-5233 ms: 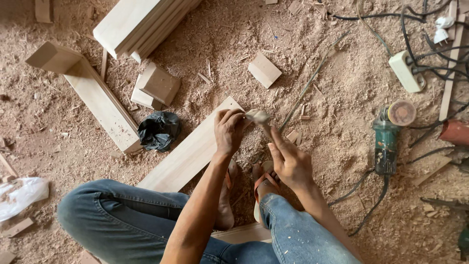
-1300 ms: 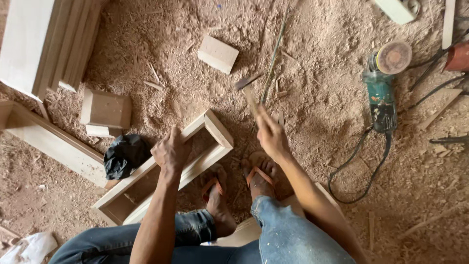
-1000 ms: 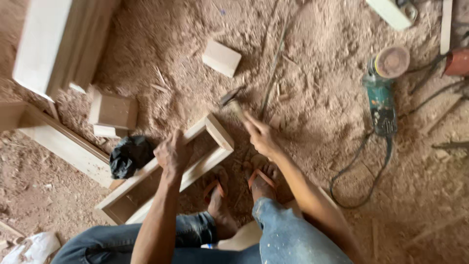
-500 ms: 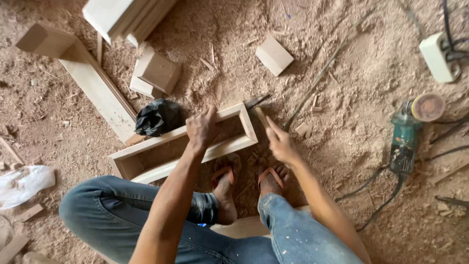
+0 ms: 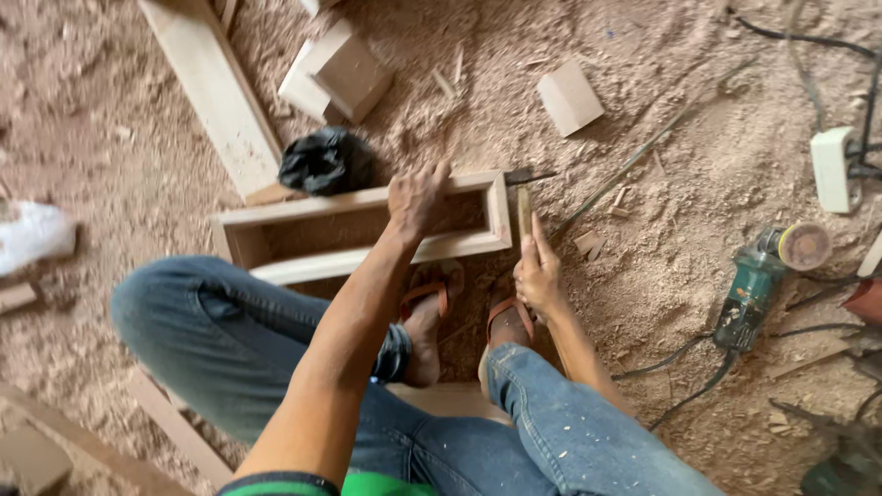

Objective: The person assembles a rectangular wooden frame by hand, using a hammer to drive nails into pre-drilled holes. They repeatedly align and tap the pieces together, then flip the frame to work on different sides.

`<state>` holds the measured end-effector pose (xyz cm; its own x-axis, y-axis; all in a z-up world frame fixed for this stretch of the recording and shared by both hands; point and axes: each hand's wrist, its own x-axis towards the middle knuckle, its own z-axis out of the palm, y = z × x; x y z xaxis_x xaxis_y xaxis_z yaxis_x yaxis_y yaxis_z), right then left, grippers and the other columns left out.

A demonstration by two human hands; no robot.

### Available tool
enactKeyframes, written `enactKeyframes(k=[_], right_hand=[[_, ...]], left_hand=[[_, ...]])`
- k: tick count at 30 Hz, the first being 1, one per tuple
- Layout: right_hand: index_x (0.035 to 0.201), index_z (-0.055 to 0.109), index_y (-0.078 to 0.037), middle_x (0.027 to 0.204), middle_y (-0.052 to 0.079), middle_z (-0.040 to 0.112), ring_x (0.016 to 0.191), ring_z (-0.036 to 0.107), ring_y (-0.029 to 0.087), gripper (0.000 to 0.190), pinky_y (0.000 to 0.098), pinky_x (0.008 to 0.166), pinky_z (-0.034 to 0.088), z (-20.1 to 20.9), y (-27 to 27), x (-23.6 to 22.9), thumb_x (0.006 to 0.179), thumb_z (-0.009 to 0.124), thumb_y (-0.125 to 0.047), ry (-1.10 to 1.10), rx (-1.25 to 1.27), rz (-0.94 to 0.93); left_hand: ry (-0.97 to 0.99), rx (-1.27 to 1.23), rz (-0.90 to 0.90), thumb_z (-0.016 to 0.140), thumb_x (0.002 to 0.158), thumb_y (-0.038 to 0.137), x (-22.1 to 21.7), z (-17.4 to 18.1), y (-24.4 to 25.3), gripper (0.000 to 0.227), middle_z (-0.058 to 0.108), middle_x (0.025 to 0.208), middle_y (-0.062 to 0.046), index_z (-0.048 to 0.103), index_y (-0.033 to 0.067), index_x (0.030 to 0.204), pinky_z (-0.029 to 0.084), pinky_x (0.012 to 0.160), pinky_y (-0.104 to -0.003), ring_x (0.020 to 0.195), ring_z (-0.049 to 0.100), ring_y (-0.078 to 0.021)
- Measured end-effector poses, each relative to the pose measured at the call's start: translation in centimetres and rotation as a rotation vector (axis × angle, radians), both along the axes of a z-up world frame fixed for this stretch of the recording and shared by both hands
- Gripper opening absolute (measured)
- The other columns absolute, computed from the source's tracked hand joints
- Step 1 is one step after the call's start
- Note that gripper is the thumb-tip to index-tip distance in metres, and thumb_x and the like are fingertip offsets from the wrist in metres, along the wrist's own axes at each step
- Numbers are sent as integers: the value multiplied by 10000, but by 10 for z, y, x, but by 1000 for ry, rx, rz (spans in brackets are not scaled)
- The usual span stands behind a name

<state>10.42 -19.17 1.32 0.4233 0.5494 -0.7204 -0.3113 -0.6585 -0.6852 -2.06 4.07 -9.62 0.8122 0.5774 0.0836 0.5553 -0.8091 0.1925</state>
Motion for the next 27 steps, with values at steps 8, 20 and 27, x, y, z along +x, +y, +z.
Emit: enactKeyframes(k=[8,20,27], right_hand=[[1682,228,-336,791,-136,568,452,396,30,592,174,347,355,20,9,6,1121,396,-424,80,26,-96],[1656,175,-306,555,-43,415,405,362,48,633,186,320,331,20,31,7,1072,377,-442,60,-19,-27],[1608,267,-196,573,-52,439,390,394,50,592,220,289,381,49,9,14,1050,393,-348,-147,146,86]], left_hand=[[54,240,29,551,981,178,7,-47,-1,249,631,683,37,649,265,1192,456,366,-227,467,541,-65],[139,117,13,474,1116,139,5,-52,4,162,602,696,24,623,194,1082,435,377,-220,473,489,-37],[23,276,6,498,1021,78,2,-28,4,361,650,759,19,648,247,1303,458,397,-235,501,530,-67]])
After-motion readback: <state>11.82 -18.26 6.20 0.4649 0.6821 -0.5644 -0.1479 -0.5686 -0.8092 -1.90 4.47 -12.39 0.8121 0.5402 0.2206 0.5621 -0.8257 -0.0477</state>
